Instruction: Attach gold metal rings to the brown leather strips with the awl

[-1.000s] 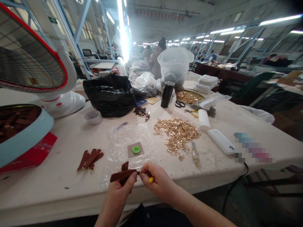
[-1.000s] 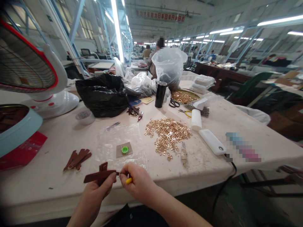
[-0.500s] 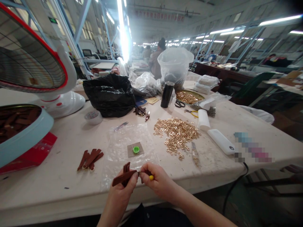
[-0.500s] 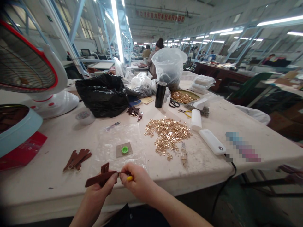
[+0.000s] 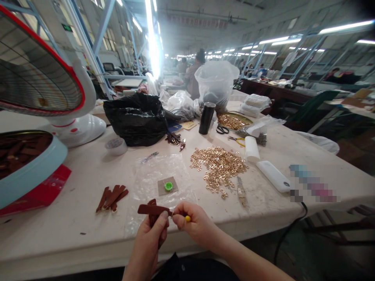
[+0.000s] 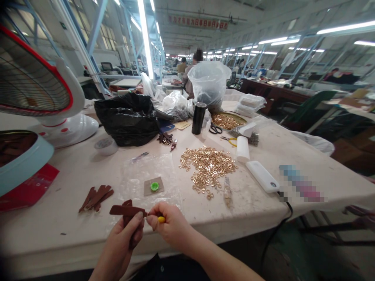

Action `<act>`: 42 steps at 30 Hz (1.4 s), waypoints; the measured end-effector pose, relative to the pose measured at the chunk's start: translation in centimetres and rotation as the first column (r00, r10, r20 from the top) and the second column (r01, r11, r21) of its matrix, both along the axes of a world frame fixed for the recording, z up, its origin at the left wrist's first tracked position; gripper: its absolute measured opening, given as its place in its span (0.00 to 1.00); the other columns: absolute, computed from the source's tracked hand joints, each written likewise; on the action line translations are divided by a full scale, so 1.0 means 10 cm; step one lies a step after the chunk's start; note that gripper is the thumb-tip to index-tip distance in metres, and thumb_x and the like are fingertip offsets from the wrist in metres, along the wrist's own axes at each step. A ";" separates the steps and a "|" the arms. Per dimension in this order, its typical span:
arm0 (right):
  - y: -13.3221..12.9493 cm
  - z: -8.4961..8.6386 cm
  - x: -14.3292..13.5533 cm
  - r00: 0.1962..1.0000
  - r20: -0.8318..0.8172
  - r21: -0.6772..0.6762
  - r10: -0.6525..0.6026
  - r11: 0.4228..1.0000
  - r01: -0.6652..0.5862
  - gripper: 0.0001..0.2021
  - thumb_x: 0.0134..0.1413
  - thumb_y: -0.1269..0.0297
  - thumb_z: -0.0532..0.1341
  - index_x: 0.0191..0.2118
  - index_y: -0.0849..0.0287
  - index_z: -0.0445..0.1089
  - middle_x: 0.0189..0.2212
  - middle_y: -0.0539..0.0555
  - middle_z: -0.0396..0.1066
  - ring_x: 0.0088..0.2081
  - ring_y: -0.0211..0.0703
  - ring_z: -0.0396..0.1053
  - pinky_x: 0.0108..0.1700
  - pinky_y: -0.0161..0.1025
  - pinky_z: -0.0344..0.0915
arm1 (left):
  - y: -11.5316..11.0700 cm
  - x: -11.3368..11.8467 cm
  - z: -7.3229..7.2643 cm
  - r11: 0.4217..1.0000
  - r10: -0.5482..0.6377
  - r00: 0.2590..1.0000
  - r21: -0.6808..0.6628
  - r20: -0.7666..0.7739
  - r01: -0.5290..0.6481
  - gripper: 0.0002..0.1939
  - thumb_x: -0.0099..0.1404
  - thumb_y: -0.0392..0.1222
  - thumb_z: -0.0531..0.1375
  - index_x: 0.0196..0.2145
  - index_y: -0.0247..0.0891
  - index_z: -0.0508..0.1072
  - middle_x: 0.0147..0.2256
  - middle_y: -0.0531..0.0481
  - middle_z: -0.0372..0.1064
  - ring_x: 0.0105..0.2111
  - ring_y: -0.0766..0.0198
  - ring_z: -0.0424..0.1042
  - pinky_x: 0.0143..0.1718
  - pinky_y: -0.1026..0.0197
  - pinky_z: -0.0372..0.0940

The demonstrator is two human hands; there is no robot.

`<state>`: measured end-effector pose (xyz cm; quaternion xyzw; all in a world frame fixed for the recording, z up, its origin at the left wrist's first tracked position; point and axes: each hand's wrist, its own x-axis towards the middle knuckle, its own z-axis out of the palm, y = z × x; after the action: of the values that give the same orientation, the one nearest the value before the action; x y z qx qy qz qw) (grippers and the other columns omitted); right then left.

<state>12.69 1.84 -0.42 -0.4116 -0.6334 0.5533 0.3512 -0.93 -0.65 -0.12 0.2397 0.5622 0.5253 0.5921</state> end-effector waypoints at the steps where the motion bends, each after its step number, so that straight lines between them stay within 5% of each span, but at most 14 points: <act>1: 0.00 0.01 0.02 1.000 0.000 0.009 0.026 1.000 -0.026 0.05 0.51 0.64 0.56 0.29 0.60 0.62 0.21 0.45 0.57 0.23 0.33 0.53 0.25 0.31 0.52 | 0.01 -0.01 -0.01 1.000 -0.012 1.000 -0.010 0.007 0.012 0.16 0.48 0.48 0.64 0.24 0.36 0.63 0.16 0.62 0.55 0.14 0.77 0.49 0.15 0.71 0.42; 7: 0.02 0.09 0.10 0.983 0.185 0.284 -0.008 0.958 -0.046 0.02 0.48 0.66 0.58 0.28 0.59 0.66 0.23 0.48 0.63 0.26 0.36 0.58 0.29 0.33 0.55 | 0.03 -0.05 0.05 0.996 -0.084 0.996 -0.037 0.039 0.086 0.15 0.49 0.48 0.63 0.23 0.36 0.61 0.14 0.64 0.52 0.13 0.78 0.46 0.15 0.71 0.40; 13: 0.00 0.09 0.01 0.990 0.118 0.060 0.077 0.995 -0.084 0.06 0.49 0.69 0.54 0.25 0.60 0.64 0.19 0.46 0.59 0.22 0.33 0.55 0.24 0.30 0.53 | 0.01 -0.02 0.11 0.999 -0.015 0.984 0.036 -0.179 0.022 0.14 0.47 0.48 0.63 0.23 0.38 0.62 0.15 0.63 0.53 0.14 0.75 0.49 0.16 0.69 0.44; 19: 0.00 0.02 -0.06 0.996 0.087 0.114 0.005 0.993 -0.015 0.09 0.51 0.69 0.51 0.22 0.59 0.59 0.19 0.46 0.56 0.23 0.34 0.54 0.26 0.32 0.54 | 0.02 -0.03 -0.04 0.986 -0.014 0.916 0.145 -0.400 0.079 0.14 0.50 0.47 0.61 0.32 0.38 0.68 0.16 0.59 0.59 0.20 0.65 0.63 0.19 0.65 0.54; 25: -0.01 -0.06 -0.08 0.989 0.148 0.171 -0.028 0.985 0.003 0.09 0.52 0.70 0.50 0.22 0.59 0.58 0.20 0.46 0.57 0.24 0.35 0.55 0.28 0.32 0.54 | 0.04 -0.08 -0.10 0.950 -0.078 0.859 0.224 -0.506 0.218 0.08 0.54 0.44 0.59 0.29 0.37 0.70 0.26 0.50 0.70 0.31 0.59 0.70 0.35 0.61 0.64; 35: 0.00 -0.10 -0.09 0.980 0.192 0.174 -0.046 0.985 0.012 0.12 0.50 0.70 0.51 0.18 0.59 0.52 0.16 0.44 0.51 0.21 0.32 0.51 0.24 0.32 0.49 | 0.03 -0.08 -0.10 0.951 -0.097 0.875 0.216 -0.475 0.223 0.07 0.53 0.43 0.59 0.29 0.38 0.71 0.27 0.51 0.73 0.30 0.59 0.72 0.34 0.62 0.66; 39: -0.02 -0.08 -0.07 0.981 0.192 0.197 -0.032 0.980 -0.006 0.12 0.50 0.71 0.51 0.18 0.59 0.55 0.17 0.44 0.52 0.22 0.32 0.52 0.24 0.31 0.50 | 0.02 -0.05 -0.06 0.970 -0.049 0.901 0.193 -0.431 0.145 0.08 0.50 0.44 0.61 0.25 0.37 0.69 0.21 0.54 0.67 0.24 0.64 0.66 0.27 0.64 0.62; 42: -0.03 -0.03 0.02 0.974 0.228 0.243 0.015 0.967 -0.072 0.02 0.49 0.70 0.55 0.29 0.59 0.65 0.21 0.46 0.61 0.22 0.33 0.56 0.25 0.31 0.54 | 0.01 -0.05 0.01 0.995 -0.054 0.958 0.062 -0.281 0.075 0.12 0.48 0.46 0.62 0.24 0.37 0.65 0.16 0.60 0.56 0.16 0.71 0.55 0.18 0.67 0.51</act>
<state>12.89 1.56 -0.72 -0.4098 -0.7423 0.4270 0.3141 -1.48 -0.58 0.01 0.3506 0.6127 0.4865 0.5148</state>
